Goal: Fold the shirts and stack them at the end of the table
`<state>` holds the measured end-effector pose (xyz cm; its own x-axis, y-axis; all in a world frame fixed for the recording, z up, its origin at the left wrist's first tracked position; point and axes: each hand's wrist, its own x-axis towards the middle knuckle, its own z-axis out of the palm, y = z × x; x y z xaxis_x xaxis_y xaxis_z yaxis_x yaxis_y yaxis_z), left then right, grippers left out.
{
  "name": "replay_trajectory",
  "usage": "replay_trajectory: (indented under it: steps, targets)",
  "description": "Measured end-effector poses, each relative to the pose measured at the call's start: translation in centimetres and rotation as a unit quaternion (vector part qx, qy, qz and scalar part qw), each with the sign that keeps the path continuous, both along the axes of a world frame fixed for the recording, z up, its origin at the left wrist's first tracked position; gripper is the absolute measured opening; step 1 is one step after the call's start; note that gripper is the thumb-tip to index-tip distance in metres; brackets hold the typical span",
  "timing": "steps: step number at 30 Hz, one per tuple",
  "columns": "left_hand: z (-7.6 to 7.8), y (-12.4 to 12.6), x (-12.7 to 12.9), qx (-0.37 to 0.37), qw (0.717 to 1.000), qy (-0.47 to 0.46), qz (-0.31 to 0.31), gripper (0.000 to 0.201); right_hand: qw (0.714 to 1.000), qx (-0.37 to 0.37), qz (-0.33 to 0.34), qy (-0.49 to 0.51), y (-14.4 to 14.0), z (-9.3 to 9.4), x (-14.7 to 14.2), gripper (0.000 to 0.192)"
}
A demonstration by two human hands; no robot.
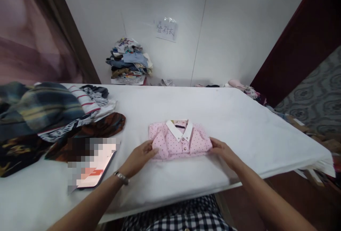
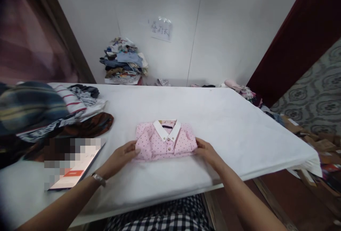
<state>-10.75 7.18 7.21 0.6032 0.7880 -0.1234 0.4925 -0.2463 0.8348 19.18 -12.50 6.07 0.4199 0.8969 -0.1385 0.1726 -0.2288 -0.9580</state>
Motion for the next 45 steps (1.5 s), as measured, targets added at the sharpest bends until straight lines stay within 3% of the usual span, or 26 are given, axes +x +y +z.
replay_trajectory:
  steps: [2, 4, 9, 12, 14, 17, 19, 21, 24, 26, 28, 31, 34, 36, 38, 40, 42, 45]
  targets:
    - [0.1, 0.4, 0.8, -0.003, 0.999, 0.014, 0.034, 0.060, 0.997, -0.027, -0.064, 0.017, 0.9, 0.4, 0.8, 0.060]
    - [-0.1, 0.6, 1.8, 0.020, 0.998, 0.043, 0.048, 0.058, 0.992, -0.052, -0.105, -0.034, 2.1, 0.0, 1.3, 0.066]
    - [-1.3, 0.4, 2.7, 0.140, 0.977, 0.147, 0.070, 0.039, 0.960, -0.070, -0.090, -0.255, 3.9, -2.4, 1.1, 0.051]
    - [-1.5, 0.3, 2.0, 0.157, 0.965, 0.200, 0.067, 0.042, 0.933, -0.075, -0.058, -0.347, 3.6, -3.0, 1.1, 0.046]
    - [-1.0, 0.3, 1.7, 0.175, 0.963, 0.193, 0.072, 0.046, 0.922, -0.057, -0.045, -0.381, 3.3, -2.7, 1.1, 0.045]
    - [0.1, 0.0, 2.1, 0.280, 0.951, 0.111, 0.076, 0.046, 0.906, 0.031, -0.070, -0.416, 3.4, -1.5, 0.4, 0.047]
    - [0.6, -0.6, 3.1, 0.359, 0.930, 0.067, 0.043, 0.046, 0.893, 0.095, -0.059, -0.436, 4.0, -0.8, -0.6, 0.049]
    - [0.3, -1.2, 4.3, 0.401, 0.913, 0.070, -0.015, 0.052, 0.886, 0.092, 0.007, -0.454, 4.8, -0.7, -1.8, 0.053]
    - [-1.7, -1.5, 5.7, 0.370, 0.911, 0.148, -0.105, 0.065, 0.878, -0.022, 0.119, -0.463, 5.9, -1.8, -3.1, 0.061]
    - [-3.1, -1.2, 6.2, 0.335, 0.914, 0.189, -0.132, 0.069, 0.873, -0.072, 0.147, -0.459, 6.4, -2.7, -3.4, 0.064]
    - [-3.8, -0.9, 6.2, 0.316, 0.917, 0.203, -0.136, 0.071, 0.878, -0.075, 0.146, -0.450, 6.6, -3.1, -3.2, 0.065]
    - [-3.2, -1.1, 5.5, 0.309, 0.921, 0.198, -0.133, 0.073, 0.910, -0.031, 0.123, -0.394, 6.3, -2.8, -2.5, 0.063]
    - [-2.3, -2.2, 4.2, 0.368, 0.903, 0.155, -0.159, 0.075, 0.952, 0.080, 0.014, -0.295, 4.5, -1.7, -2.6, 0.053]
    - [-2.2, -2.9, 3.4, 0.415, 0.879, 0.129, -0.198, 0.067, 0.975, 0.118, -0.056, -0.178, 2.5, -1.0, -3.5, 0.042]
    - [-2.5, -3.1, 3.2, 0.435, 0.863, 0.122, -0.228, 0.051, 0.995, 0.077, -0.058, -0.001, 0.4, -0.7, -5.2, 0.037]
    - [-2.5, -2.9, 3.5, 0.443, 0.853, 0.121, -0.246, 0.036, 0.981, -0.003, -0.018, 0.191, -1.2, -0.7, -7.2, 0.040]
    - [-2.1, -2.3, 4.3, 0.452, 0.848, 0.115, -0.254, 0.030, 0.943, -0.052, 0.008, 0.328, -2.0, -0.7, -8.9, 0.044]
    - [-0.7, -1.9, 5.4, 0.458, 0.852, 0.111, -0.226, 0.032, 0.902, -0.034, 0.005, 0.430, -1.0, -0.8, -10.0, 0.042]
